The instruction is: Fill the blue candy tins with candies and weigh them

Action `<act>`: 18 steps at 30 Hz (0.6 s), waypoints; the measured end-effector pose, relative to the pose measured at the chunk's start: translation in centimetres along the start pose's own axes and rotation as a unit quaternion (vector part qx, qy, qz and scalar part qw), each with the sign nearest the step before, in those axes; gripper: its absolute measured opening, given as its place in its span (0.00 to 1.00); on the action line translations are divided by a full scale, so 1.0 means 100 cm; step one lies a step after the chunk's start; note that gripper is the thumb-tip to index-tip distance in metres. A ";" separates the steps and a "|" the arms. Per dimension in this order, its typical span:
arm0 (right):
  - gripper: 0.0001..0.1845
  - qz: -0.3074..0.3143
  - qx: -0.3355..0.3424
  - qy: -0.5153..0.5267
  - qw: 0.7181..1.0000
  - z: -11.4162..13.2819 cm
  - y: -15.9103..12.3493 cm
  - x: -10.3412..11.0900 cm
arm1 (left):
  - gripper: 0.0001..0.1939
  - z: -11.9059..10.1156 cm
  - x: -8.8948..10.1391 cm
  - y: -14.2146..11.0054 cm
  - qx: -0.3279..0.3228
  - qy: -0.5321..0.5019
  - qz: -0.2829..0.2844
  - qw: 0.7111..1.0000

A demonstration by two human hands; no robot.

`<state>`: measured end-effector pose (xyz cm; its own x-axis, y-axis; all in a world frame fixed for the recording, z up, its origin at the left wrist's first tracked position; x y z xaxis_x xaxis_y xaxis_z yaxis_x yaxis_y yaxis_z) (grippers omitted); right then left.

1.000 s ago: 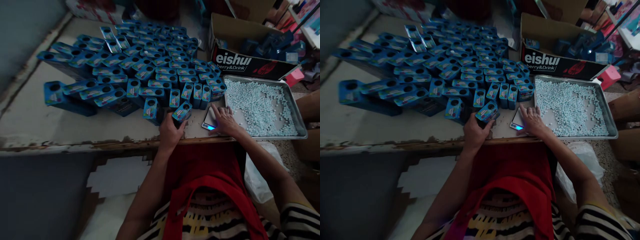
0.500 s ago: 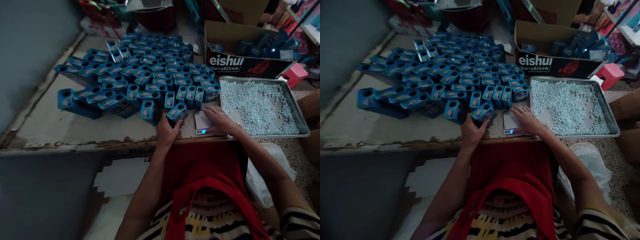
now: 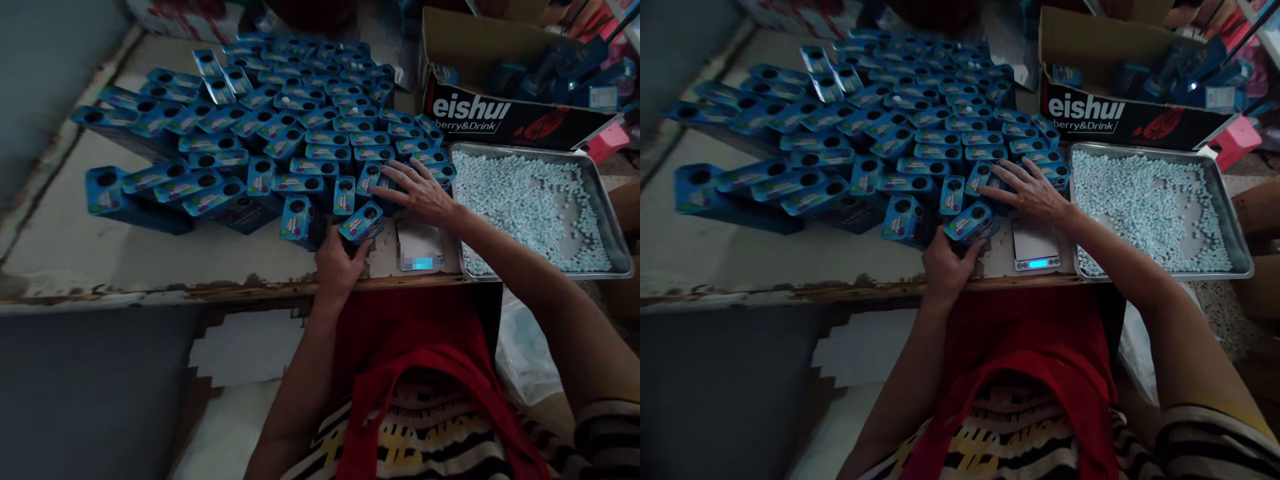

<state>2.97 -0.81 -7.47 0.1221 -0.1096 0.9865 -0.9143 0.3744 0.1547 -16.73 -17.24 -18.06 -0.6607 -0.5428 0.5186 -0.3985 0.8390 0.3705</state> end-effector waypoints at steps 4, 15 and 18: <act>0.37 -0.030 -0.003 0.002 1.000 -0.006 0.015 -0.026 | 0.29 0.000 0.000 -0.003 0.005 0.011 -0.004 1.000; 0.37 -0.076 -0.063 0.048 0.994 0.006 0.026 -0.020 | 0.26 -0.001 -0.001 0.005 0.032 0.013 0.010 0.999; 0.39 -0.097 -0.071 0.054 0.991 0.011 -0.005 0.009 | 0.26 -0.004 0.000 0.007 0.020 -0.008 -0.010 1.000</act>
<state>3.07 -2.13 -6.73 0.3380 -0.0957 0.9363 -0.8072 0.4820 0.3407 -16.80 -16.63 -17.51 -0.6624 -0.5587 0.4991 -0.4364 0.8293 0.3491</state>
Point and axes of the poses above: each hand's wrist, its own y-axis towards the middle knuckle, its own x-axis out of the back of the hand, z = x × y, the point moved 3 cm from there along y, towards the middle knuckle, and after that the axes turned 8 degrees about -y, right-handed, at the moved point
